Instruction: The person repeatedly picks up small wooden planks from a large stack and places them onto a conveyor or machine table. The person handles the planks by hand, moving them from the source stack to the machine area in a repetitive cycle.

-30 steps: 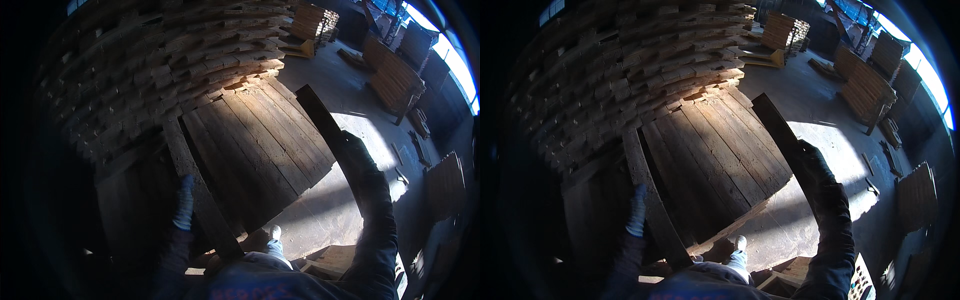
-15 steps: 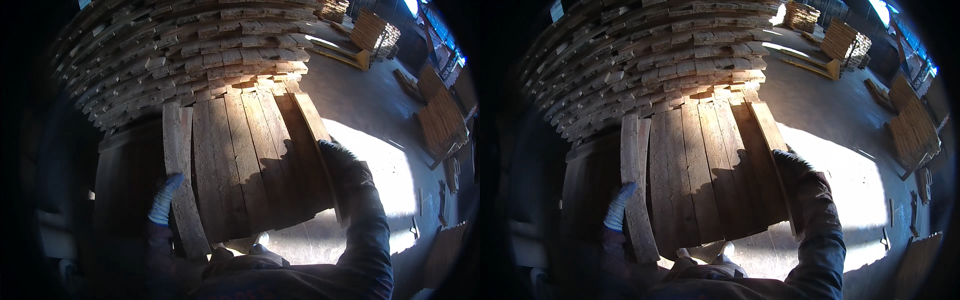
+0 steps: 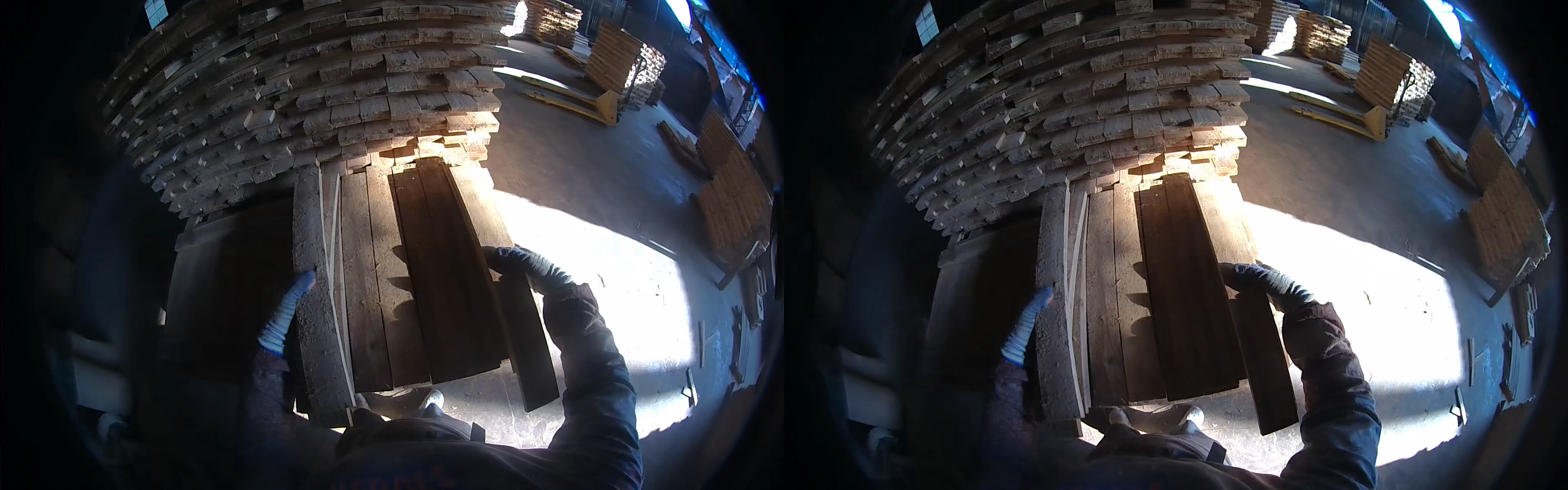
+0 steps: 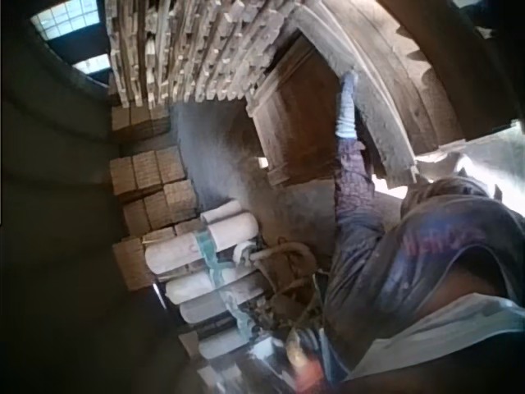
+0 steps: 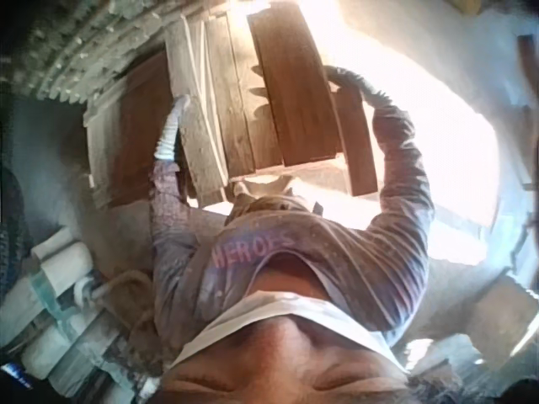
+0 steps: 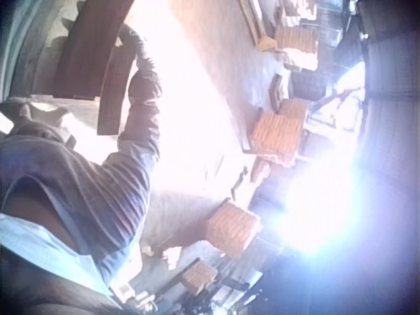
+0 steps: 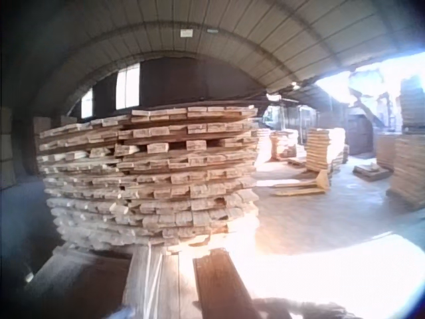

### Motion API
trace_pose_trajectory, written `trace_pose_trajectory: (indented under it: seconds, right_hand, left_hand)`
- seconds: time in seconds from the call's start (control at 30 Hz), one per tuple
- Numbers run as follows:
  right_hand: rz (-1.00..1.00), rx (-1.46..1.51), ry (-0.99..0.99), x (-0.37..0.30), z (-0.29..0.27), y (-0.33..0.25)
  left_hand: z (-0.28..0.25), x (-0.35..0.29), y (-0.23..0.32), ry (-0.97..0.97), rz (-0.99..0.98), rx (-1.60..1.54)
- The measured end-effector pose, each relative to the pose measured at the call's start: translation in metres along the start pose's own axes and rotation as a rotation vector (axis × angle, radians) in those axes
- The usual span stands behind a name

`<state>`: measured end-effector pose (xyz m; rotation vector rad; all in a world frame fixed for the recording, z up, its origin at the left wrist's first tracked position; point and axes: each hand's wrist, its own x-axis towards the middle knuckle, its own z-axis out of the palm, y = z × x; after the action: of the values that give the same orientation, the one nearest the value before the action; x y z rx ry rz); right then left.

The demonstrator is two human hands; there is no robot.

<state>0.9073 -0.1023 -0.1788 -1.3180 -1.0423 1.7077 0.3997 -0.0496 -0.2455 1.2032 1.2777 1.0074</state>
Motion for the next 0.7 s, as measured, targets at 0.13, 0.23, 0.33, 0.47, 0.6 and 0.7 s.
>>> trace_pose_trajectory:
  seconds: [0.13,0.23,0.33,0.47,0.6,0.7]
  right_hand:
    - [0.057,-0.167,0.101,-0.010,0.018,-0.004]
    - [0.040,-0.220,0.171,-0.032,0.034,-0.011]
    - [-0.056,0.040,0.047,-0.034,0.029,-0.008]
    - [-0.175,0.372,-0.270,-0.005,-0.008,0.033]
    - [-0.157,0.087,-0.134,0.022,0.048,0.012]
    - [-0.126,0.392,-0.215,0.044,0.043,0.030]
  left_hand:
    - [-0.026,-0.003,-0.028,-0.067,-0.104,-0.169]
    - [0.051,-0.030,0.046,-0.054,-0.005,0.178]
    - [0.046,-0.035,0.015,-0.144,-0.098,-0.708]
    - [0.064,-0.014,0.006,-0.036,-0.035,-0.274]
    - [0.058,-0.018,0.016,-0.051,-0.022,-0.155]
    - [0.037,-0.043,0.029,-0.089,-0.036,-0.128]
